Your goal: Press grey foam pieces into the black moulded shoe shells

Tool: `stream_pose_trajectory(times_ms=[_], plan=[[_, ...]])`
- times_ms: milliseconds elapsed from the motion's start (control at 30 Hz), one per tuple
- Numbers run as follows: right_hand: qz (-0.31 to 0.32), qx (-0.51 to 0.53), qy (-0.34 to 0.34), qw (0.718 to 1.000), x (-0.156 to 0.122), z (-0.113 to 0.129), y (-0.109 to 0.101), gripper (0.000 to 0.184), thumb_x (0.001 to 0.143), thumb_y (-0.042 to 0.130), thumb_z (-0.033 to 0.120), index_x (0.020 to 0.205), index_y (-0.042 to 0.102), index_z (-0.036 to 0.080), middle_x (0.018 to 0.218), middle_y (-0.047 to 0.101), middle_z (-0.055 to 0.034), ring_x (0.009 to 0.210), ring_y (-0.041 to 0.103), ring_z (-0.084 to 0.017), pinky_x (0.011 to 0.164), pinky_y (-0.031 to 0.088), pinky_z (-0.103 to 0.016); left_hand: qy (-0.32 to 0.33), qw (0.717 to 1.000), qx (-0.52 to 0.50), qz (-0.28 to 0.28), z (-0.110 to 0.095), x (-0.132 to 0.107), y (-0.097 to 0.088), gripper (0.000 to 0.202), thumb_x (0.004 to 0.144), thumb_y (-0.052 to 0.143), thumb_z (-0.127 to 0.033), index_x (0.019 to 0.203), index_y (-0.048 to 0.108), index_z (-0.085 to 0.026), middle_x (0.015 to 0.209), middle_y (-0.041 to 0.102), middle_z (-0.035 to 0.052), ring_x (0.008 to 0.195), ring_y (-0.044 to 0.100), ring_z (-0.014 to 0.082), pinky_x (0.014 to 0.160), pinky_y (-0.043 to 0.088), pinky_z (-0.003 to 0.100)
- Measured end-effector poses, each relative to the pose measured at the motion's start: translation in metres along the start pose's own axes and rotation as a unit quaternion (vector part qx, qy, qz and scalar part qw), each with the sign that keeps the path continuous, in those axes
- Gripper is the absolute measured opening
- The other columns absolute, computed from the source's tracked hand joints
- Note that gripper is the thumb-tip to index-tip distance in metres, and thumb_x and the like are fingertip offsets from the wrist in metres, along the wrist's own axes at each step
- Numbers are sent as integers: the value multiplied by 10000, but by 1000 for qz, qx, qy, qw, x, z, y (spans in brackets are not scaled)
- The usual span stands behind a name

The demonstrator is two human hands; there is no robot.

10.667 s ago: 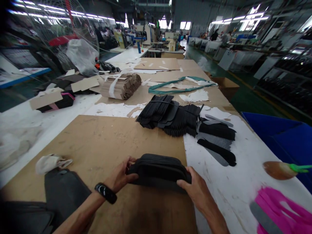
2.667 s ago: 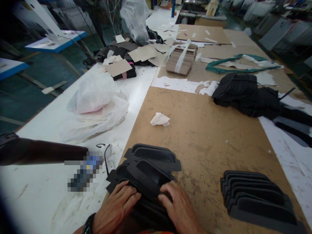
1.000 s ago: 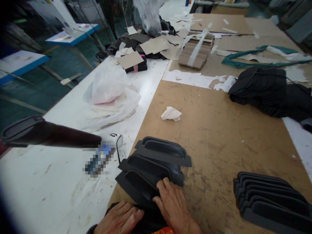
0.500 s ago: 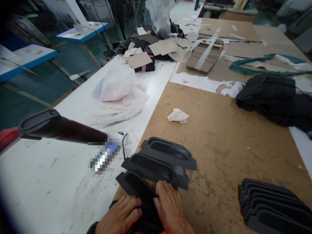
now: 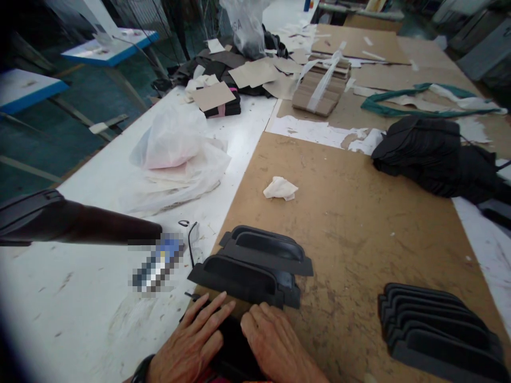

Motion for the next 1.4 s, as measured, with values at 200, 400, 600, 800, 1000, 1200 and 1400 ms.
stream_pose_trajectory(times_ms=[200,400,600,800,1000,1200,1400], plan=[[31,114,60,991,0,-9,-17,120,750,534,114,797,503,219,743,556,44,676,524,-108,599,362,-200,-9,994,-56,98,5,-5,7,44,852,485,-158,881,508,-182,1003,590,6,820,502,149,772,353,303],[-108,2,217,970,27,-49,-33,199,828,523,211,1027,522,203,966,553,-40,853,565,-181,729,426,-291,28,992,-84,91,5,1,2,240,898,333,-126,1105,455,-132,886,582,37,758,491,152,723,386,290],[-86,-56,237,966,37,-51,-25,270,779,586,227,1040,523,221,939,538,-42,808,574,-204,699,435,-317,16,989,-46,139,8,0,9,406,858,439,-123,1258,373,-132,941,580,45,817,510,168,785,398,314],[-34,147,218,964,20,-51,-28,55,781,544,195,822,511,213,862,524,13,789,548,-127,681,380,-235,-11,993,-52,101,9,-3,12,232,841,505,-165,1072,509,-186,948,569,23,809,497,164,769,384,301],[-11,216,195,957,0,-43,-26,24,814,490,198,791,497,197,820,541,24,767,527,-100,685,344,-213,-39,999,-24,29,10,2,3,84,879,469,-228,865,548,-203,1210,496,12,1162,375,202,980,235,353],[-22,261,230,937,-2,-48,-25,53,783,541,241,768,519,195,776,562,38,731,519,-98,663,332,-201,-34,999,-33,22,10,0,4,122,891,441,-240,849,552,-210,1142,537,-4,1149,386,173,1009,200,337],[1,322,227,919,3,-49,-26,191,846,468,344,769,560,196,714,573,40,701,530,-98,646,343,-193,-32,998,-14,44,9,-1,5,98,886,451,-238,855,540,-210,1213,508,0,1185,363,179,970,273,348]])
Point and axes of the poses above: each hand's wrist, its own x-axis towards the middle knuckle, its own y-axis out of the palm, z = x × y, the point moved 5 cm from there along x, towards the middle knuckle
